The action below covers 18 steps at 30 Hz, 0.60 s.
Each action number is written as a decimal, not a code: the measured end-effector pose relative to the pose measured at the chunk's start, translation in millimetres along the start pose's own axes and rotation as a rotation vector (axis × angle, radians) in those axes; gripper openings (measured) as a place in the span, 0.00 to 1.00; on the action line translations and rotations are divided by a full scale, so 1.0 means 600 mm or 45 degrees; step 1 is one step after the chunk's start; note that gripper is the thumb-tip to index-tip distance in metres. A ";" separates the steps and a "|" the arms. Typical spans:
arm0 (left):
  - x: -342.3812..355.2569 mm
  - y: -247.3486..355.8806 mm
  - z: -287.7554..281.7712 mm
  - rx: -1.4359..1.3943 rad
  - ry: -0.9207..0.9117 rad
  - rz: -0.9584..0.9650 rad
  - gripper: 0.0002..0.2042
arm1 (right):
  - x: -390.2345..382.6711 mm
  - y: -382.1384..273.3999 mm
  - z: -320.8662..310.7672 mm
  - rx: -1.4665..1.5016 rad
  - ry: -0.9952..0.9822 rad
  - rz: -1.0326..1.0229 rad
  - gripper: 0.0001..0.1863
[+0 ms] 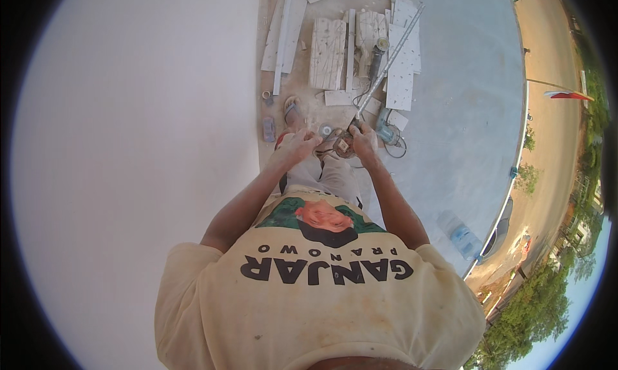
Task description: The person measures and marks a white speckled tile with a pencil and ruler, then uses an angle grinder to cut the tile. The person also handles a metal pipe and a hammer during the process.
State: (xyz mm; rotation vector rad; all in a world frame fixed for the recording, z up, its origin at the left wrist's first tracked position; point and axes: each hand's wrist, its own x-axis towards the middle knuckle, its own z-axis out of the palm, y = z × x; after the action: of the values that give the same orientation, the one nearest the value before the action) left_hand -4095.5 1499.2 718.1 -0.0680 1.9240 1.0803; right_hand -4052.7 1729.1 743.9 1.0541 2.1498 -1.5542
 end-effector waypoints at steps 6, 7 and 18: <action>0.150 -0.027 -0.099 0.160 0.033 -0.024 0.26 | 0.095 0.013 0.001 -0.116 0.132 -0.017 0.11; 0.185 -0.044 -0.116 0.218 0.066 -0.046 0.26 | 0.114 0.019 0.004 -0.123 0.126 0.002 0.11; 0.751 -0.303 -0.231 0.696 0.474 -0.243 0.33 | 0.496 0.243 0.103 -0.129 -0.055 0.044 0.11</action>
State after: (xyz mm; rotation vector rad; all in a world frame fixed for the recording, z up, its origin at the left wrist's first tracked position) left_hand -4377.1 1447.2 302.1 -0.1513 2.4304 0.4075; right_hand -4167.6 1811.5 438.1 1.0104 2.1450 -1.4235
